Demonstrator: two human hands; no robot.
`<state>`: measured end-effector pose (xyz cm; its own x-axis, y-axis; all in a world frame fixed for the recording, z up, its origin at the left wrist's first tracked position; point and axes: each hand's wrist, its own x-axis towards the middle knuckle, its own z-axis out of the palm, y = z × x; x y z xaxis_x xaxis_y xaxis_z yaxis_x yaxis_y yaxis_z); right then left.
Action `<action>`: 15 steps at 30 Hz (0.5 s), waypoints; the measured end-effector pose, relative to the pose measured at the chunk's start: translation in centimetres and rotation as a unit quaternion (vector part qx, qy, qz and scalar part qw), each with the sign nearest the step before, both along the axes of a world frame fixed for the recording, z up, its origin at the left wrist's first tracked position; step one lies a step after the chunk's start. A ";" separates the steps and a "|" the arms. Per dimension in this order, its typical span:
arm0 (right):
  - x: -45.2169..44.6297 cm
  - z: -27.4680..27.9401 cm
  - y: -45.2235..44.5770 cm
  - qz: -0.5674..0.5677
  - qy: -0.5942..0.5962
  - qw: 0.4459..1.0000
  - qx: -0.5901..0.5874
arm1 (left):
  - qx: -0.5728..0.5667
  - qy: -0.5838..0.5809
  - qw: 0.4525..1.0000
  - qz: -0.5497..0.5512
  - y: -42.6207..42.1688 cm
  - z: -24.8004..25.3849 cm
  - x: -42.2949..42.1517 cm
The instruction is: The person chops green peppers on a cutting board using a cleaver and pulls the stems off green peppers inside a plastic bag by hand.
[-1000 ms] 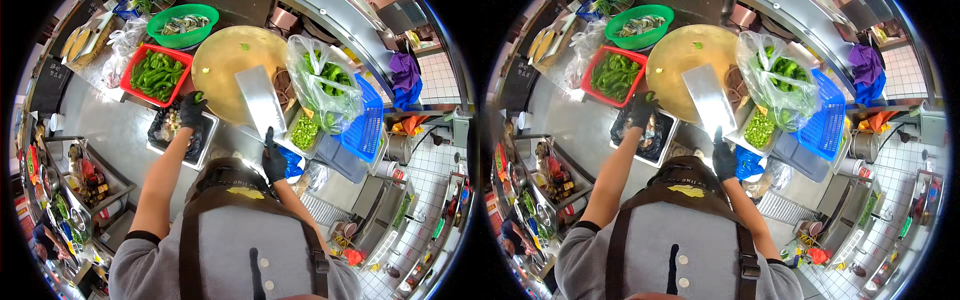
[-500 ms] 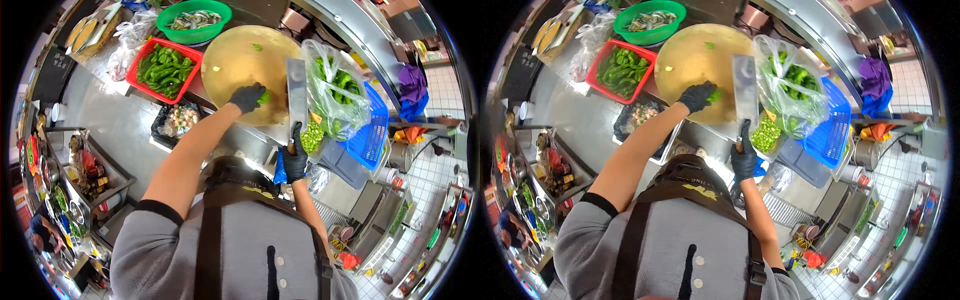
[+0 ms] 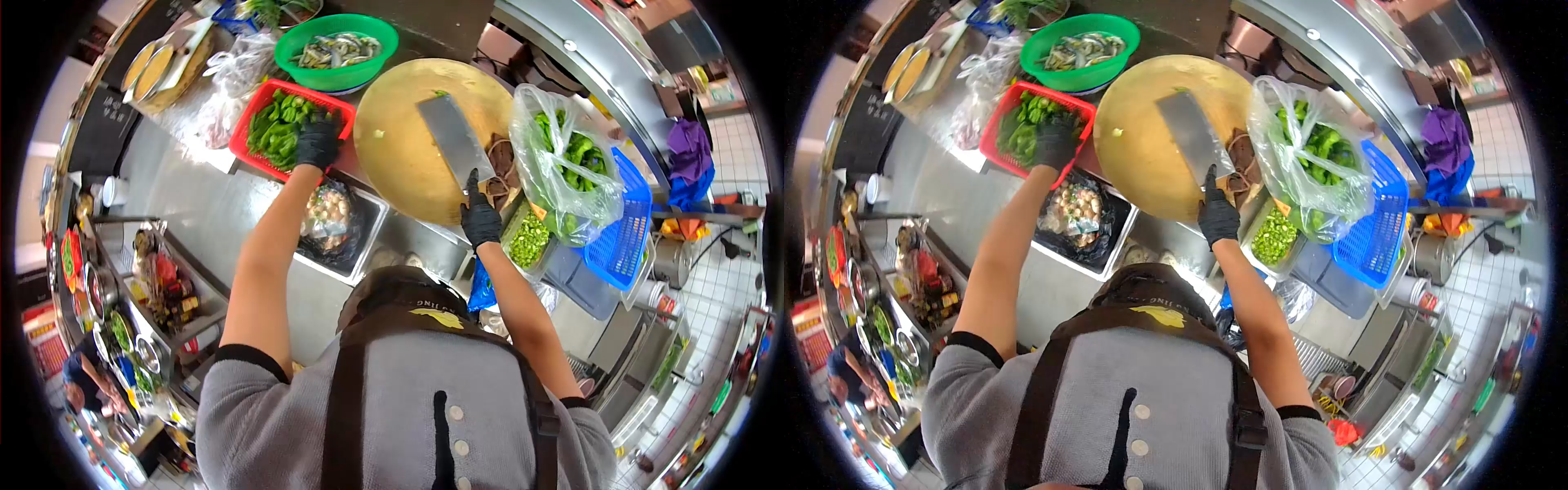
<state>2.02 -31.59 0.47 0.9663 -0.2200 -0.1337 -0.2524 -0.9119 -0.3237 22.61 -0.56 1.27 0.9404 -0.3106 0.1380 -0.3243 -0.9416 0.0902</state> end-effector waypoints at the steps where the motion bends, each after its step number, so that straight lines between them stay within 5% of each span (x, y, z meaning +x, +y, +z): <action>1: -0.1 -0.1 0.0 0.004 0.011 1.000 -0.006 | -0.074 0.075 0.992 -0.064 -1.7 -0.7 1.0; 2: -0.6 -0.1 0.0 0.019 -0.046 0.999 -0.004 | -0.092 -0.083 0.977 -0.174 -3.3 -1.9 0.3; 8: -5.6 1.7 1.1 -0.025 -0.043 0.999 0.020 | -0.029 0.071 0.972 -0.223 -8.2 -3.1 2.2; 11: -8.0 1.4 2.0 -0.050 -0.037 0.996 0.066 | -0.236 -0.036 0.948 -0.212 -11.6 -4.6 5.0; 15: -6.8 1.4 3.2 -0.082 0.041 0.995 0.036 | -0.273 0.000 0.935 -0.227 -18.2 -4.7 9.7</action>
